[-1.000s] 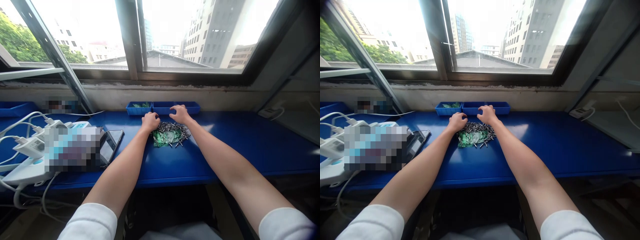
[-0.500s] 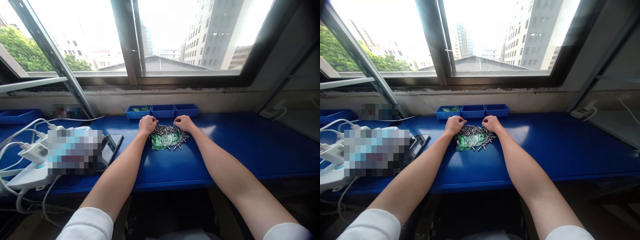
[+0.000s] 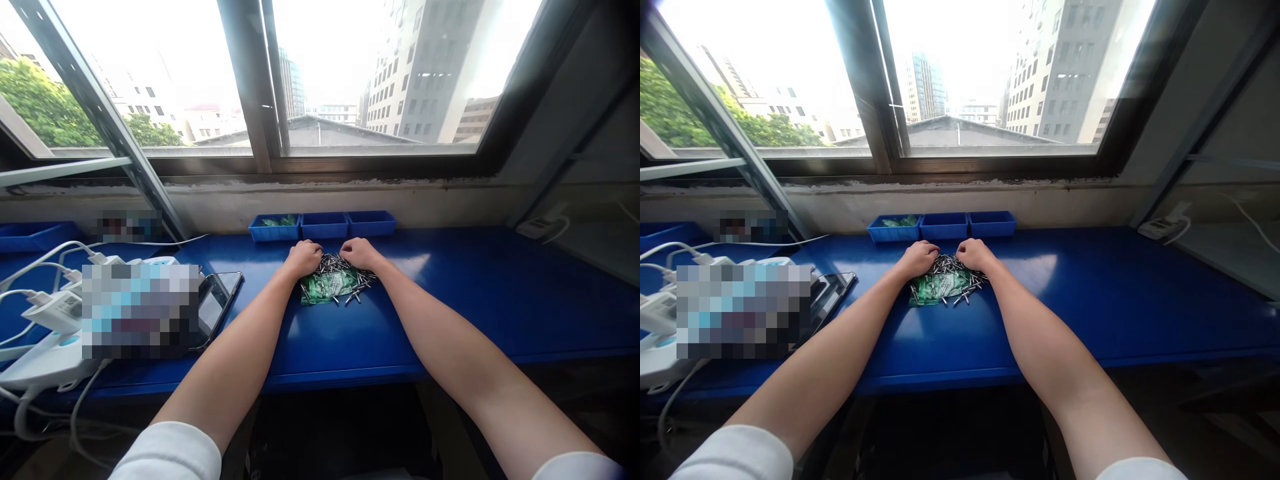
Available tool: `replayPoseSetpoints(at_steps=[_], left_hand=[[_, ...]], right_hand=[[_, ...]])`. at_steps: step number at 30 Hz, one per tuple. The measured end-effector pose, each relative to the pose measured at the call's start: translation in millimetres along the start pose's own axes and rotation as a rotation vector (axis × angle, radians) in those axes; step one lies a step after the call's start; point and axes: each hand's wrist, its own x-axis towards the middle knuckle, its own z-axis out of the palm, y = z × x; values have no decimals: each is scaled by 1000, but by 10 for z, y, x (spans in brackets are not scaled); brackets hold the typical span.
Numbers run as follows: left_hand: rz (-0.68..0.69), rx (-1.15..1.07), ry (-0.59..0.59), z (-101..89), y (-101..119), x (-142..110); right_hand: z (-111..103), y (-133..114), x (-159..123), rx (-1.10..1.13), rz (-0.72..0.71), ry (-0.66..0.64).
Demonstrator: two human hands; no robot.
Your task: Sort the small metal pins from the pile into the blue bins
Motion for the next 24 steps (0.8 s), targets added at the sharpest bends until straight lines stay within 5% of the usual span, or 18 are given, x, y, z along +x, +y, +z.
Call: replayPoseSetpoints(at_steps=[9,17,24], left_hand=[[79,-212,-12,-3,-54,6],[66,-232,73,-4,-66,6],[165,-302,233,-110,21,-67]], right_hand=[[-18,-107,-22,34,-174,-22],[17,-108,11,143,-110,-44],[-6,-152,10,470,-74,52]])
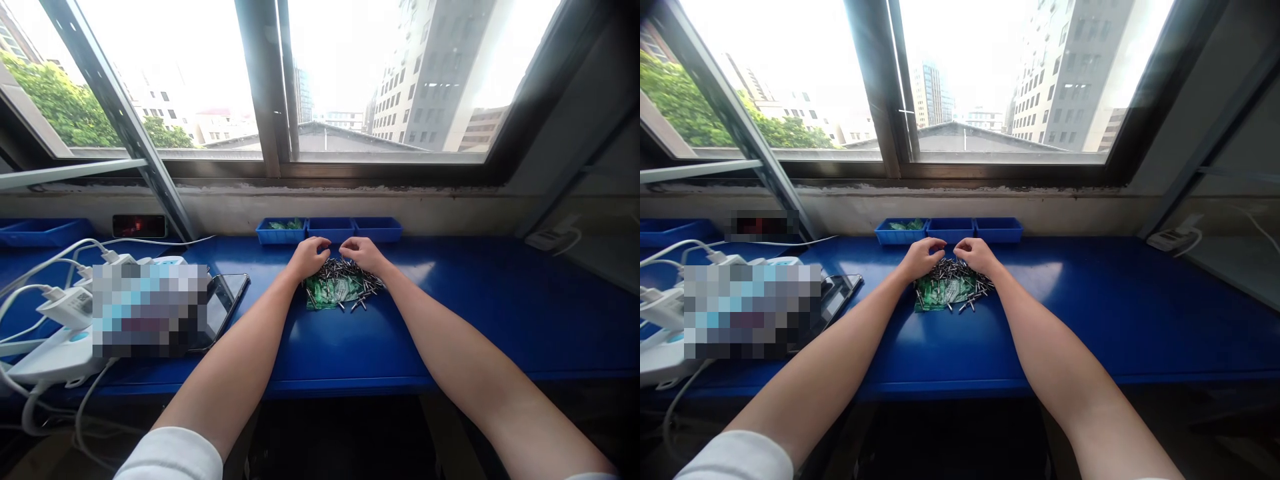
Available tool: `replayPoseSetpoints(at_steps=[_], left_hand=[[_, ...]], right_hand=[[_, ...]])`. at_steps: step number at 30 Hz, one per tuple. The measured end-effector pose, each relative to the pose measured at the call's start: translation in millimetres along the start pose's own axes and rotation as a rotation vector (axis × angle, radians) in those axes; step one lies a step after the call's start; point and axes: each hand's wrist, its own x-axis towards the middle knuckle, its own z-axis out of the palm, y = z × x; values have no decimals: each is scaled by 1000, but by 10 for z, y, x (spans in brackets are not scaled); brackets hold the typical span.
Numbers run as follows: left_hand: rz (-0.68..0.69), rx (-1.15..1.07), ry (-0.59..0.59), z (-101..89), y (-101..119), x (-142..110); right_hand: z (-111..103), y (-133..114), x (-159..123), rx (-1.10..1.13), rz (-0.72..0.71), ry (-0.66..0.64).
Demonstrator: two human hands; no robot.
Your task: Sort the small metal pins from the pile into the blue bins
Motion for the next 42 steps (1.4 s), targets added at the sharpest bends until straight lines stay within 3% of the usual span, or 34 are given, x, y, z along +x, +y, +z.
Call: replayPoseSetpoints(at_steps=[9,13,21,27,31,37,42], left_hand=[[118,-7,-107,3,128,-24],[91,-36,-78,18,99,-11],[63,66,-56,-18,81,3],[60,115,-92,-30,98,-16],[70,180,4,-24,81,-22],[-168,297,178,-32,37,1],[-262,331,125,-10,-25,6]], right_hand=[[64,-28,-6,364,65,38],[60,-23,-5,372,94,61],[11,-72,-42,293,36,-33],[12,-94,-68,84,-22,-51],[25,-69,-55,-24,-17,23],[-44,-36,173,-258,16,281],[-58,-15,437,-613,-1,221]])
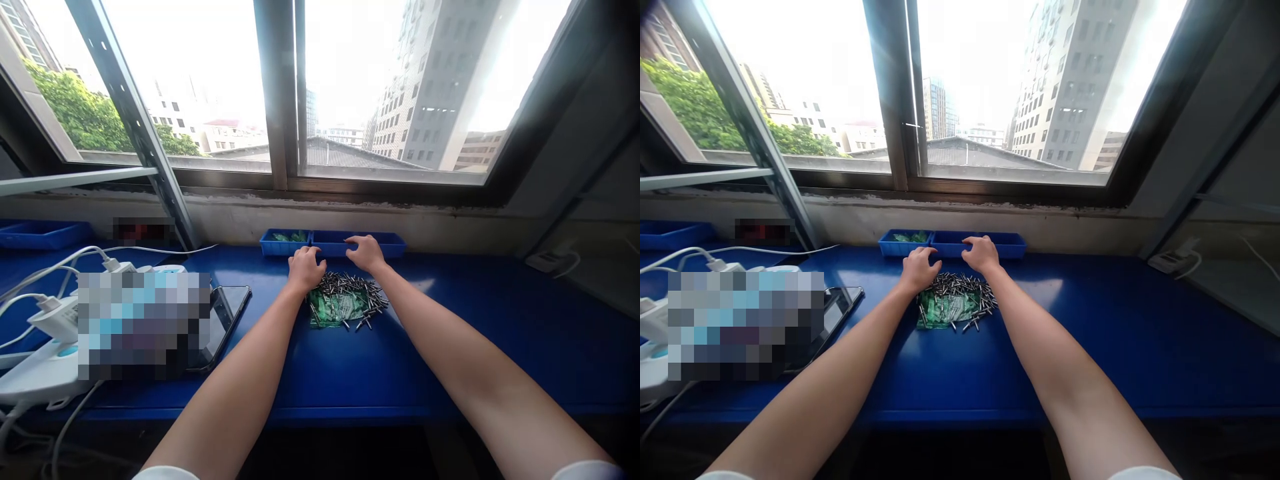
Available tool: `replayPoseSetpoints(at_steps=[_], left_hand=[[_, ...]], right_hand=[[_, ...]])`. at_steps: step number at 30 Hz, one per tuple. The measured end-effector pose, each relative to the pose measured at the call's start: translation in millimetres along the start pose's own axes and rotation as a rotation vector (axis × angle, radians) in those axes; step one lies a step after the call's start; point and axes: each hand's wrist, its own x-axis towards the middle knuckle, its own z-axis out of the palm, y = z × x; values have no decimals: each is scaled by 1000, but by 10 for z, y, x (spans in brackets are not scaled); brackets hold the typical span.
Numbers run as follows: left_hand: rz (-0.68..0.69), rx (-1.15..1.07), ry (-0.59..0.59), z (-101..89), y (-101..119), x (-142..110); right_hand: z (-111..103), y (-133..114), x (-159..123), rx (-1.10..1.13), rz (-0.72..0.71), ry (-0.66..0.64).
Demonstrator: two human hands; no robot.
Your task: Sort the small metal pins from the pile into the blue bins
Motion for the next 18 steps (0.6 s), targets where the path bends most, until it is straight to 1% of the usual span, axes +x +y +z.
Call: replayPoseSetpoints(at_steps=[4,8,10,13,18], left_hand=[[0,4,-70,14,-5,-7],[23,-24,-107,3,-1,-8],[27,-36,-110,-6,-1,-3],[20,-36,-111,-7,-10,11],[28,-20,-188,28,-42,32]], right_hand=[[43,-35,121,-151,-23,-85],[52,-26,160,-183,-35,-140],[35,3,141,-153,-60,-112],[-17,67,51,-78,-67,-18],[-108,170,-211,119,24,66]])
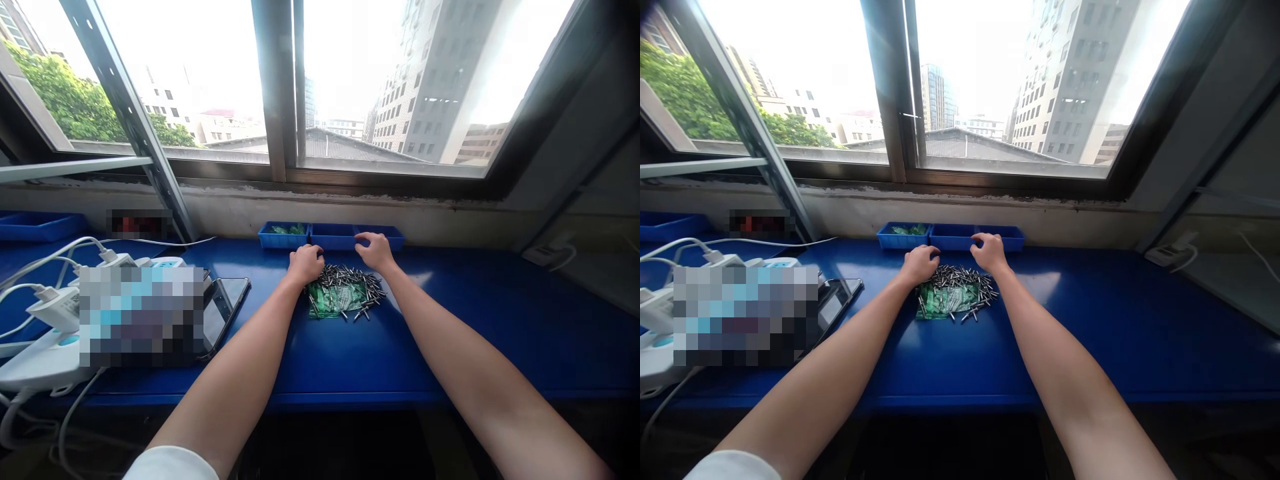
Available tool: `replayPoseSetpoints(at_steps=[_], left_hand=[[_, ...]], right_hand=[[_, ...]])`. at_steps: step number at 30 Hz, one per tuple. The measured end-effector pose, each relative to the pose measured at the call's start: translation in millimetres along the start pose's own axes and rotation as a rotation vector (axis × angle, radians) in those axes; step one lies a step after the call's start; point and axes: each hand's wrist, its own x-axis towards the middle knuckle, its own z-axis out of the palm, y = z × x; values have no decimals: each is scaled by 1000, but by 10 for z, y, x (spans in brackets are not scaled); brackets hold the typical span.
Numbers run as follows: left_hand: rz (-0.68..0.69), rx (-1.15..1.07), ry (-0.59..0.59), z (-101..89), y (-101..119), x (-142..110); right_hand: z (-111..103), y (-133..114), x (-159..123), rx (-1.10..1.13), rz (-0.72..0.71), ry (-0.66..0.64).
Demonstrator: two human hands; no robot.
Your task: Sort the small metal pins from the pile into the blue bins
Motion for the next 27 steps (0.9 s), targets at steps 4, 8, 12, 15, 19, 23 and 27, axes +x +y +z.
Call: replayPoseSetpoints(at_steps=[4,8,12,15,19,23,27], left_hand=[[16,9,-65,5,-4,5],[39,12,-76,-9,17,5],[84,22,-96,-4,41,-3],[112,34,-111,14,59,-18],[120,46,-120,31,79,-36],[112,38,-141,41,83,-36],[115,20,-152,58,68,-23]], right_hand=[[-35,62,-148,90,70,-24],[-24,103,-202,42,32,-79],[26,68,-237,-23,-50,-163],[97,-2,-256,-43,-132,-220],[207,-67,-242,-22,-161,-260],[239,-97,-217,37,-101,-294],[190,-150,-218,92,9,-376]])
